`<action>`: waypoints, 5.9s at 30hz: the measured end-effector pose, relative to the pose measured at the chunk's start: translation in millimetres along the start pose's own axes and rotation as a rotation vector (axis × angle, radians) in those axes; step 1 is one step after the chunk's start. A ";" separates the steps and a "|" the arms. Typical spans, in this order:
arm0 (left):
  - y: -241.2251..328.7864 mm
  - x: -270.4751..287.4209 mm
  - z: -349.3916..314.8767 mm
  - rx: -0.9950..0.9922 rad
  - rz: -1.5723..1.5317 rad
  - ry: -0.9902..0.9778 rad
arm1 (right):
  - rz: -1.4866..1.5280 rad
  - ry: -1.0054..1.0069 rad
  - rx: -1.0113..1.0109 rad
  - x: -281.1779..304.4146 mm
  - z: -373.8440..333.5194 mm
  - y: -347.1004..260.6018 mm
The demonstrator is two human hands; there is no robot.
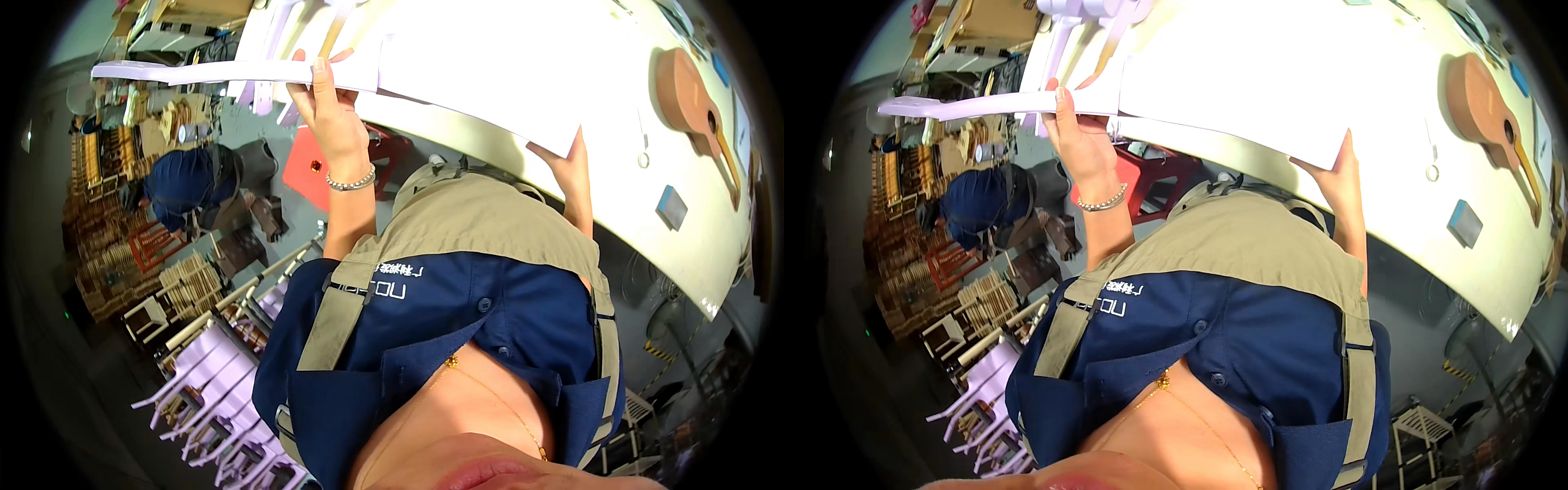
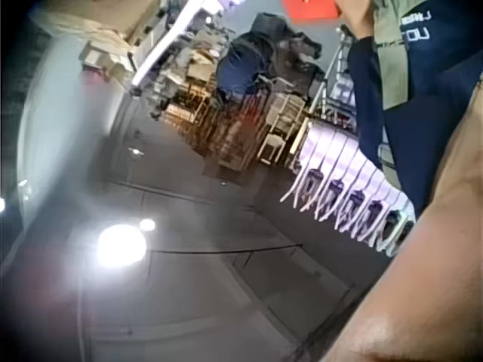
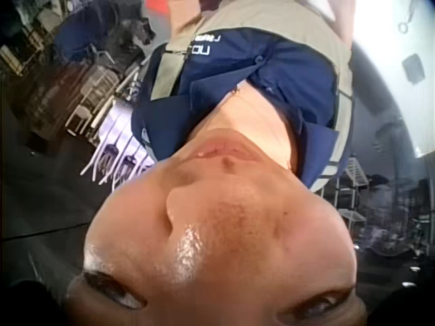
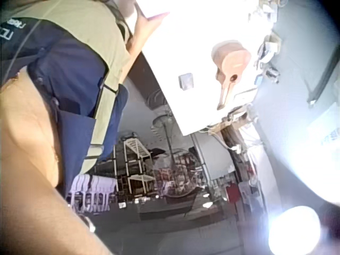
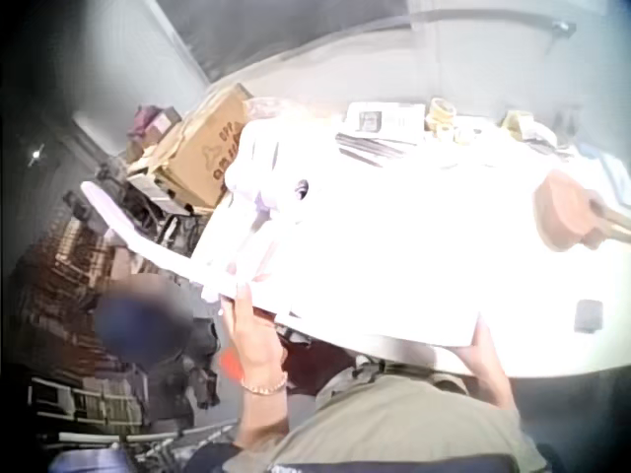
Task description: The person repeatedly picks up unfinished purple guitar-shaped wooden parts from a nearby rack, sands their edges with a sanding block, and places them on a workbench. The person handles the parts one at a time, turning them over to sand different sides.
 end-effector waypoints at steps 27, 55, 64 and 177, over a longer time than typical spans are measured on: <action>31.4 -1.7 -22.9 -0.258 0.304 -0.232 | 0.053 0.046 0.168 -13.9 6.7 -9.7; -16.0 102.5 -18.1 -0.060 -0.031 0.418 | -0.173 -0.120 0.177 -38.2 13.9 -54.1; -96.6 156.2 -30.8 0.455 -0.439 0.328 | -0.088 -0.211 0.671 -41.9 10.4 -132.1; -53.0 55.8 36.2 0.389 0.007 -0.081 | 0.715 0.208 -0.082 -19.8 24.5 14.4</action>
Point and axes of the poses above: each hand's wrist, its own z-axis towards the middle knuckle, its own x-axis out of the back of the hand, y = z × x, the point moved 8 cm from there along z, towards the middle knuckle, and after that the axes turned 8 degrees about x, right-handed, at the moved point
